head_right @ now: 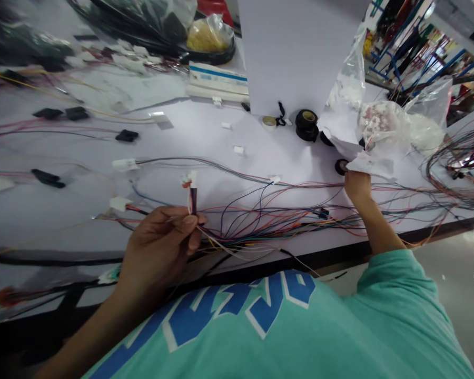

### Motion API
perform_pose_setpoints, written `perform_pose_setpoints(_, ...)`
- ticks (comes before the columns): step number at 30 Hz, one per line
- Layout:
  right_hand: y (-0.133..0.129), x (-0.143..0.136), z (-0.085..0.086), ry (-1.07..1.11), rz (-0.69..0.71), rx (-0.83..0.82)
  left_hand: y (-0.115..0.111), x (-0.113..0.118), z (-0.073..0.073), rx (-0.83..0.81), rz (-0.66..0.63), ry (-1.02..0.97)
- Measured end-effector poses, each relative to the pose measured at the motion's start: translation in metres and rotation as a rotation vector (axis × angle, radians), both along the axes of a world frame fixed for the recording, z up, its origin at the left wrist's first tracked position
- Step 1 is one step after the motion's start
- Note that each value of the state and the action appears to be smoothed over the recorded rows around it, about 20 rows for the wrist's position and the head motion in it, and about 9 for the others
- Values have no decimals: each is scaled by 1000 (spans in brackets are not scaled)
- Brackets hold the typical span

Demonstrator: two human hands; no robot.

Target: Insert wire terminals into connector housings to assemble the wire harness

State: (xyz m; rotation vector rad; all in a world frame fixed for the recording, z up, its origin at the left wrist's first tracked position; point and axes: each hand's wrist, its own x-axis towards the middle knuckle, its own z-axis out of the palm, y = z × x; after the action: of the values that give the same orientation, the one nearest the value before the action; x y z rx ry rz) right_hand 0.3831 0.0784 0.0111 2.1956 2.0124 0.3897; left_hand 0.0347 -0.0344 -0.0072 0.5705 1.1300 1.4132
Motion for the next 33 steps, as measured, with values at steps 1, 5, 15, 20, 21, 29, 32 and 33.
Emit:
perform_pose_setpoints(1,6,5,-1,44,-18,4,0,1,1,-4,5,-10)
perform_pose_setpoints(5,27,13,-8,203,-30,-55,0,1,1,5,18,-35)
perform_pose_setpoints(15,-27,-80,17,1045,519,-235,1,4,-2,34,7,-80)
perform_pose_setpoints(20,-49,-143,17,1273,817,-458,2,9,-6,85,10,-99)
perform_pose_setpoints(21,-51,-152,16,1242,857,-466,2,9,-7,102,-6,-97)
perform_pose_setpoints(29,-58,-181,20,852,1059,-319,0,6,-12,250,-105,-19)
perform_pose_setpoints(32,-59,-181,24,786,1114,-276,-2,6,-10,263,-129,-5)
perform_pose_setpoints(33,-59,-181,25,770,1121,-274,-2,5,-10,264,-134,-3)
